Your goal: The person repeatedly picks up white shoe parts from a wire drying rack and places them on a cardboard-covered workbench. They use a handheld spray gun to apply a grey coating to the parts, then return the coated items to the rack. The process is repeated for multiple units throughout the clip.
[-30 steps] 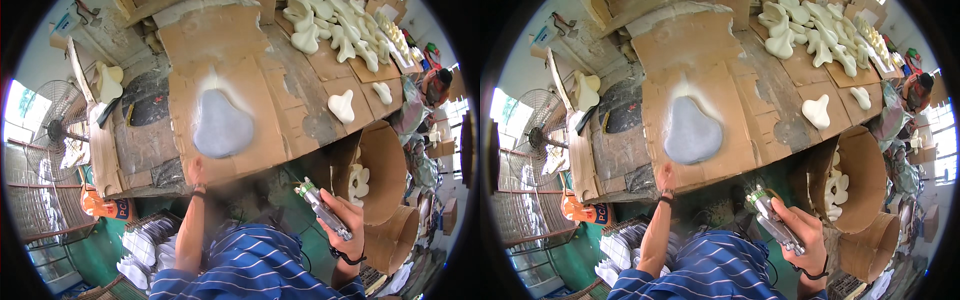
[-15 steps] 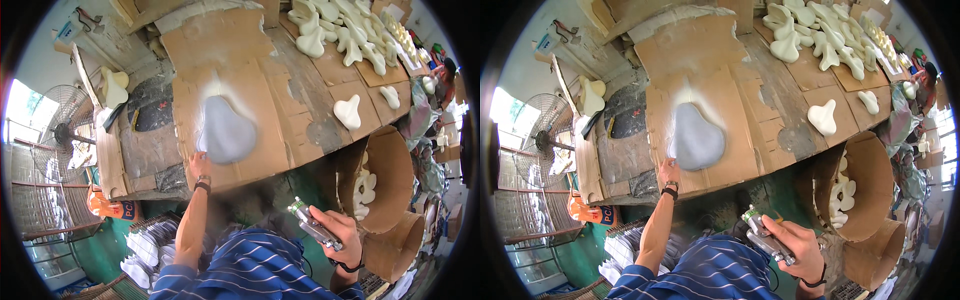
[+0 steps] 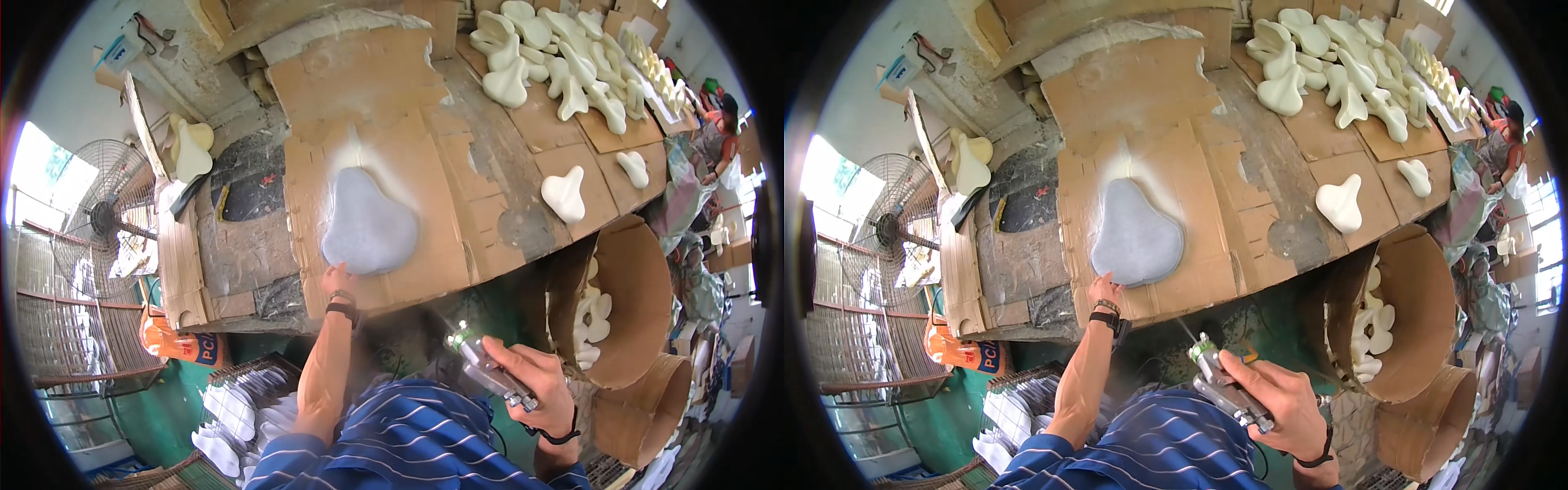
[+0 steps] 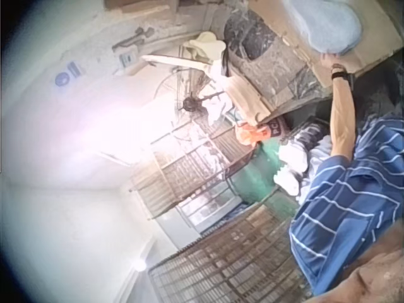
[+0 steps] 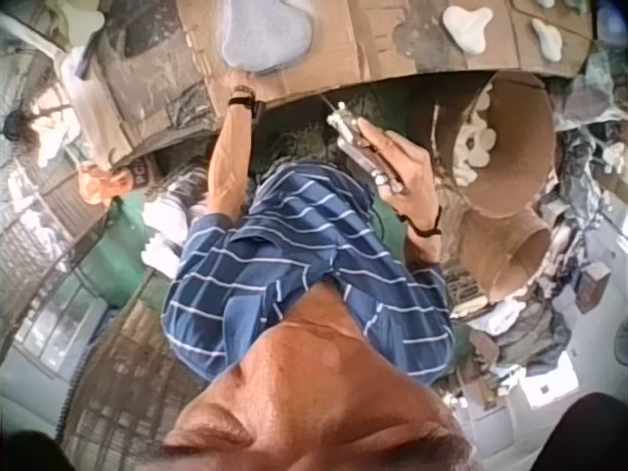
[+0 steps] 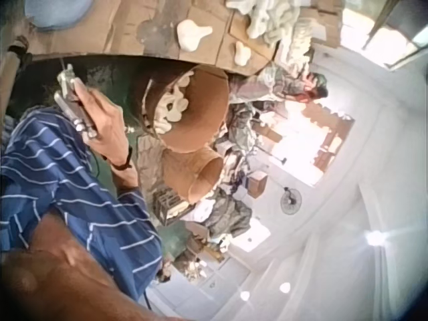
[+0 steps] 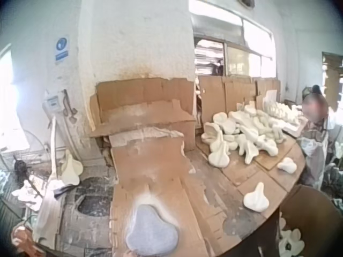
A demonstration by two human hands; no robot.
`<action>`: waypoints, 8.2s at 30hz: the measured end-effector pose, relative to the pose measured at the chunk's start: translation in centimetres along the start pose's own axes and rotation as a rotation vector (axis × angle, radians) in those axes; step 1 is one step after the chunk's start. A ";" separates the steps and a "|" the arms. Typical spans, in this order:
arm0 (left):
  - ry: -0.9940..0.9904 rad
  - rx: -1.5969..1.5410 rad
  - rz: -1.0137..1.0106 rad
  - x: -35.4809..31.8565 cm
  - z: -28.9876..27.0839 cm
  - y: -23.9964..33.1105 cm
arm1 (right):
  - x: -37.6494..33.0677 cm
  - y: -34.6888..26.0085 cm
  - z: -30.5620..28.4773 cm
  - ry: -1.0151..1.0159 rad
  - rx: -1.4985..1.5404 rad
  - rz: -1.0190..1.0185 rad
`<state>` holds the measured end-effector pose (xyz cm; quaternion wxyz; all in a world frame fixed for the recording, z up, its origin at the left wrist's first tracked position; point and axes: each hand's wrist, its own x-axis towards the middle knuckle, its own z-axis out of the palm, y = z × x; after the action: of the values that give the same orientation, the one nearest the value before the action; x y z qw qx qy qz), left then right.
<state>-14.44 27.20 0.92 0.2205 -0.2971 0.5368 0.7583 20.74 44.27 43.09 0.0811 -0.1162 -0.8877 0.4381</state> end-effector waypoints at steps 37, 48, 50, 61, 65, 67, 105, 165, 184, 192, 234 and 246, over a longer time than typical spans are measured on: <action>0.675 -1.170 1.175 -39.2 -46.2 12.3 | 8.1 -5.4 18.9 -0.684 -0.052 -0.174; 2.208 -0.733 -0.082 -39.1 -56.4 -20.2 | 7.9 -9.4 24.5 -0.850 -0.163 -0.180; 2.357 0.297 -0.330 -38.7 -55.2 -20.6 | 8.1 -7.8 25.1 -0.829 -0.152 -0.191; 1.392 0.791 -0.733 -39.3 -61.2 -24.6 | 7.9 -7.4 21.7 -0.612 -0.069 -0.093; 1.839 0.352 -0.719 -34.7 -60.1 -23.8 | 7.0 -5.9 20.7 -0.496 -0.069 -0.139; 2.064 0.085 -0.712 -35.0 -60.5 -21.6 | 5.8 -7.1 19.7 -0.447 -0.008 0.054; 0.094 0.561 -0.219 -13.1 -44.1 -9.2 | -1.6 -4.5 2.7 0.215 -0.083 0.247; -0.178 0.829 -0.103 -12.0 -40.7 -8.3 | 0.5 -5.3 3.4 0.231 -0.111 0.132; 0.079 0.672 -0.285 -10.9 -39.0 -7.9 | -0.2 -4.6 2.3 0.076 -0.128 0.104; 0.058 0.653 -0.110 -10.7 -36.4 -5.7 | -0.8 -3.0 2.7 0.286 -0.118 0.165; -0.706 -0.607 0.180 -7.3 12.7 19.2 | -1.9 1.7 4.1 0.164 0.113 0.146; -0.436 -0.921 0.553 -22.4 -10.6 24.8 | 2.2 -1.8 8.7 -0.124 0.037 0.040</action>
<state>-12.04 8.72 30.61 -0.0325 -0.0480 0.1513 0.9868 16.25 37.18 39.39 0.0194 -0.1050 -0.8803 0.4623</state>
